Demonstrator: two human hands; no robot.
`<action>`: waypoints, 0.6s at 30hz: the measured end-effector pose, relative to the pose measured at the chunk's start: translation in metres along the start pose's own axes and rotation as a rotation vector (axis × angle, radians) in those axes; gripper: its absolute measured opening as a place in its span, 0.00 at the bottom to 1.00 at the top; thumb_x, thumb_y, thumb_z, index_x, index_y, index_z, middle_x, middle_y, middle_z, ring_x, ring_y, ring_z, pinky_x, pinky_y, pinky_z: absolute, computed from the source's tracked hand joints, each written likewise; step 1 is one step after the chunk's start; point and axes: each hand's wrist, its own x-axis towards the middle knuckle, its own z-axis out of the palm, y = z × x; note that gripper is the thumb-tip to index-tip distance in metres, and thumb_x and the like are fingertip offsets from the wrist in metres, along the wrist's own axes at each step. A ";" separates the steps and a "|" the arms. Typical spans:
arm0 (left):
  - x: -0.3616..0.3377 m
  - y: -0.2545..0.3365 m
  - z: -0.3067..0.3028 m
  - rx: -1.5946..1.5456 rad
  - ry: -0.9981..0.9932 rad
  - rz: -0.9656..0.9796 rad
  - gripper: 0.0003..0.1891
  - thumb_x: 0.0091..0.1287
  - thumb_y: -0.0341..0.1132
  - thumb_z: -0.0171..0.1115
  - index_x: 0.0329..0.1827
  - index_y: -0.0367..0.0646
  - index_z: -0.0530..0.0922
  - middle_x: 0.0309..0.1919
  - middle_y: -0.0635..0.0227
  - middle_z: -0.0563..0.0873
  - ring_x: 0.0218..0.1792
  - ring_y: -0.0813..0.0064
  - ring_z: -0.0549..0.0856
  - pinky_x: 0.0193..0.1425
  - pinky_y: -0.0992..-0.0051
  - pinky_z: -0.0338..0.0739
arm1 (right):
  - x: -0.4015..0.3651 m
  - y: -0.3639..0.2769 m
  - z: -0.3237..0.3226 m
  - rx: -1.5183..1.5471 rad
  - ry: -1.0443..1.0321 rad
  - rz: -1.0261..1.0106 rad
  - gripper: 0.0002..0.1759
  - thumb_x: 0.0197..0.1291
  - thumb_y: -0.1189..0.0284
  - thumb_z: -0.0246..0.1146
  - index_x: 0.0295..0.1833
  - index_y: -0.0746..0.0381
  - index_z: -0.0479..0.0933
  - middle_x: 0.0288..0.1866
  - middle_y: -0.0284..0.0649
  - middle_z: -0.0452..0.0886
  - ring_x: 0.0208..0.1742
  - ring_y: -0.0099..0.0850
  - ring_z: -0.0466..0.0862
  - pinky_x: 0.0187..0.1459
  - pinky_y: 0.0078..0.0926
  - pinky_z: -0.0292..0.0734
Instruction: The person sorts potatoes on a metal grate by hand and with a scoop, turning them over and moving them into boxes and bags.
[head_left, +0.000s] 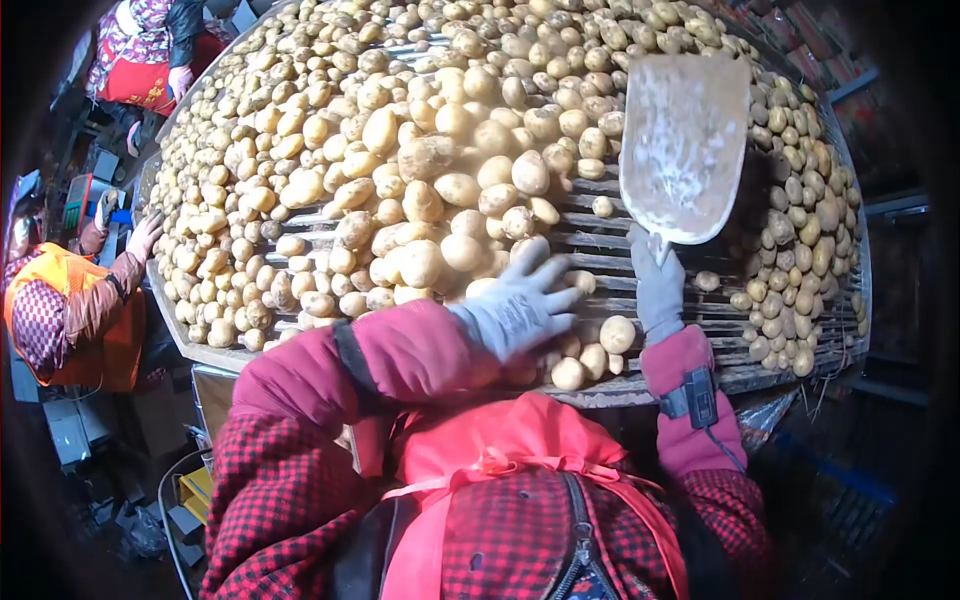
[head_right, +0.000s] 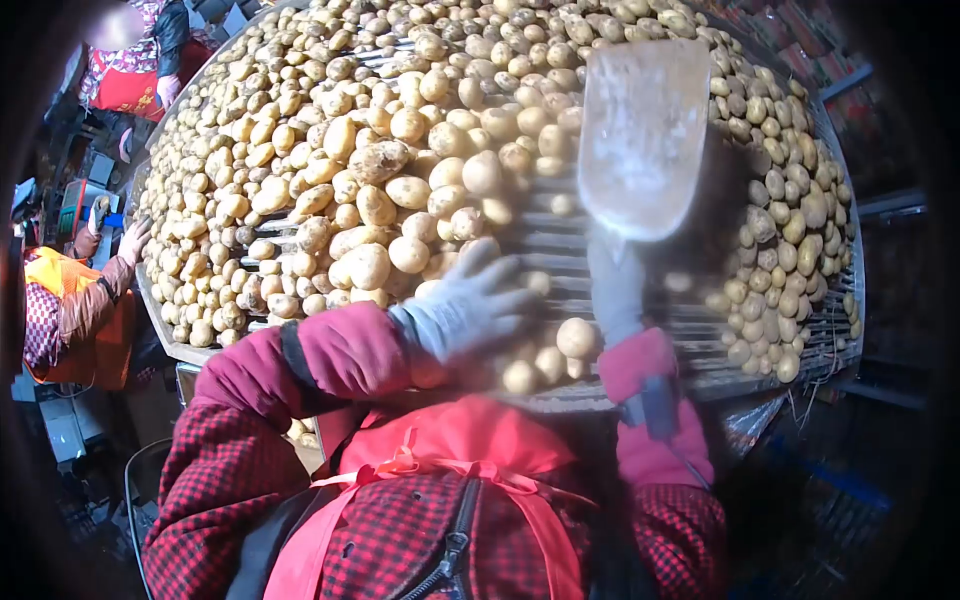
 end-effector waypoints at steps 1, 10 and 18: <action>-0.009 -0.006 -0.008 -0.025 -0.045 -0.037 0.18 0.56 0.47 0.66 0.49 0.54 0.82 0.62 0.66 0.78 0.74 0.59 0.68 0.73 0.37 0.60 | 0.005 -0.001 -0.008 -0.026 -0.016 0.011 0.20 0.75 0.67 0.64 0.64 0.69 0.78 0.56 0.34 0.83 0.54 0.20 0.81 0.56 0.22 0.77; -0.070 -0.058 -0.082 0.118 0.164 -0.389 0.28 0.61 0.50 0.71 0.64 0.54 0.79 0.64 0.59 0.80 0.65 0.53 0.78 0.67 0.47 0.71 | 0.000 -0.028 -0.012 0.121 -0.008 0.285 0.32 0.74 0.54 0.62 0.74 0.63 0.72 0.69 0.42 0.80 0.69 0.36 0.79 0.66 0.36 0.73; -0.075 -0.183 -0.057 -0.334 0.093 -0.831 0.29 0.63 0.50 0.72 0.65 0.52 0.76 0.55 0.54 0.85 0.56 0.49 0.85 0.58 0.54 0.80 | 0.014 0.004 0.007 -0.009 0.097 0.097 0.19 0.73 0.62 0.64 0.61 0.63 0.79 0.52 0.33 0.85 0.40 0.19 0.79 0.37 0.17 0.73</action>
